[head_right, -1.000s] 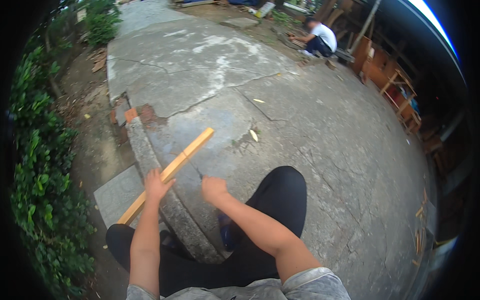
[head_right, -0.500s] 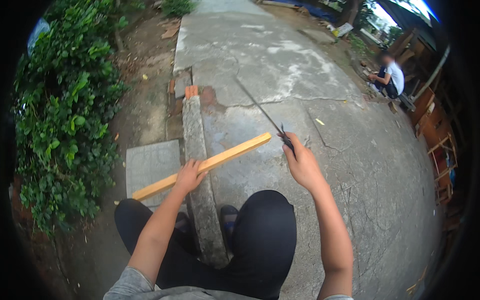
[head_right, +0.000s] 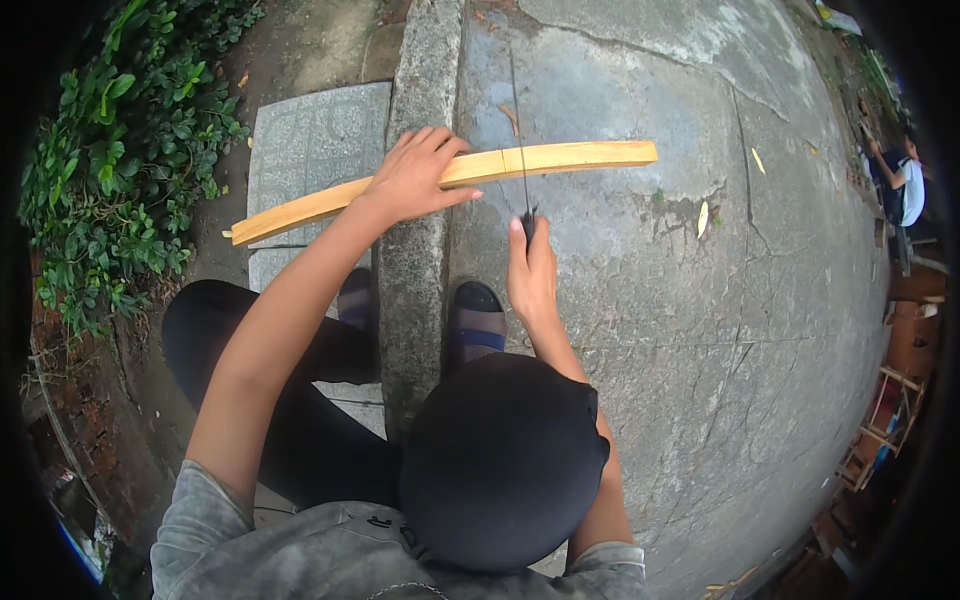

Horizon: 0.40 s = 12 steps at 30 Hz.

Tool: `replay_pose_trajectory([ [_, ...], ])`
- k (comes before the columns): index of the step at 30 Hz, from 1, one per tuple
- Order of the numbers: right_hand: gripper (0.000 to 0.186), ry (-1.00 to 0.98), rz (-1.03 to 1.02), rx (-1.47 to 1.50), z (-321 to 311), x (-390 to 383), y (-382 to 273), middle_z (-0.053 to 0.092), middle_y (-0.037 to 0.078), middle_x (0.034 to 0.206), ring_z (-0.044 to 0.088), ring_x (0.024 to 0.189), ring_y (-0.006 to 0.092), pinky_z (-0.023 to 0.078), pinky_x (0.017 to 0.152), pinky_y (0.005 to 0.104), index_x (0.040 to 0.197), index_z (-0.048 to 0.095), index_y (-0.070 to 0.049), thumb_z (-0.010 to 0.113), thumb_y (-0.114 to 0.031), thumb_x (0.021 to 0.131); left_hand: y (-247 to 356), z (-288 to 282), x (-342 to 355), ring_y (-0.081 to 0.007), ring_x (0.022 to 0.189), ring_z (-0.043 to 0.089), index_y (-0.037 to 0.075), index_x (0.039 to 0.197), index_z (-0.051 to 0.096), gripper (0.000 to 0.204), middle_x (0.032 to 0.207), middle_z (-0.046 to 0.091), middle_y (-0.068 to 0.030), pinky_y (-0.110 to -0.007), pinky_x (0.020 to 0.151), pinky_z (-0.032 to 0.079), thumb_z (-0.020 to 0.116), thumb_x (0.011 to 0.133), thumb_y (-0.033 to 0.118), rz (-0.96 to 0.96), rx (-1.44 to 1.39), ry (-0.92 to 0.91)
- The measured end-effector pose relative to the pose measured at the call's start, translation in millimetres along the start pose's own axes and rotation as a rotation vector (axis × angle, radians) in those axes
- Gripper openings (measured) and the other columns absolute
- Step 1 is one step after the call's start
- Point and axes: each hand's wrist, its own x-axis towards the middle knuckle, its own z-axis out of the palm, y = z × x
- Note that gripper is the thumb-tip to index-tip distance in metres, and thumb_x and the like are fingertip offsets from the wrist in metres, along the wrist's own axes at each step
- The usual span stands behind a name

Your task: The recorder measures and saws a wooden plank for a woodworking project.

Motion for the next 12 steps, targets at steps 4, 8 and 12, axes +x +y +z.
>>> replay_pose_trajectory([
  [4,0.052,-0.013,0.031,0.065,12.9,24.5,16.4,0.058,0.018,0.081,0.054,0.073,0.0336,0.043,0.072,0.0451,0.100,0.055,-0.001,0.030,-0.044,0.113,5.3,6.4,5.1,-0.0330,0.123,0.057,0.007,0.118,0.060,0.056,0.123,0.063,-0.0141,-0.046,0.113,0.041,0.070,0.090,0.054,0.018,0.015,-0.039],
  [8,0.055,-0.039,0.055,0.047,24.5,25.6,28.8,0.054,0.016,0.077,0.051,0.070,0.0315,0.041,0.068,0.0444,0.095,0.054,-0.002,0.026,-0.046,0.113,0.7,8.5,7.6,-0.0337,0.119,0.062,0.007,0.120,0.058,0.052,0.120,0.067,-0.0164,-0.046,0.118,0.038,0.066,0.095,0.051,0.039,0.013,-0.039],
  [12,0.061,0.005,0.018,0.055,35.4,22.3,32.4,0.049,0.006,0.074,0.045,0.066,0.0189,0.038,0.063,0.0354,0.091,0.054,-0.005,0.024,-0.054,0.112,3.0,-0.2,12.4,-0.0321,0.120,0.062,0.007,0.121,0.057,0.052,0.122,0.067,-0.0173,-0.045,0.119,0.037,0.065,0.096,0.052,-0.038,-0.018,-0.178],
])
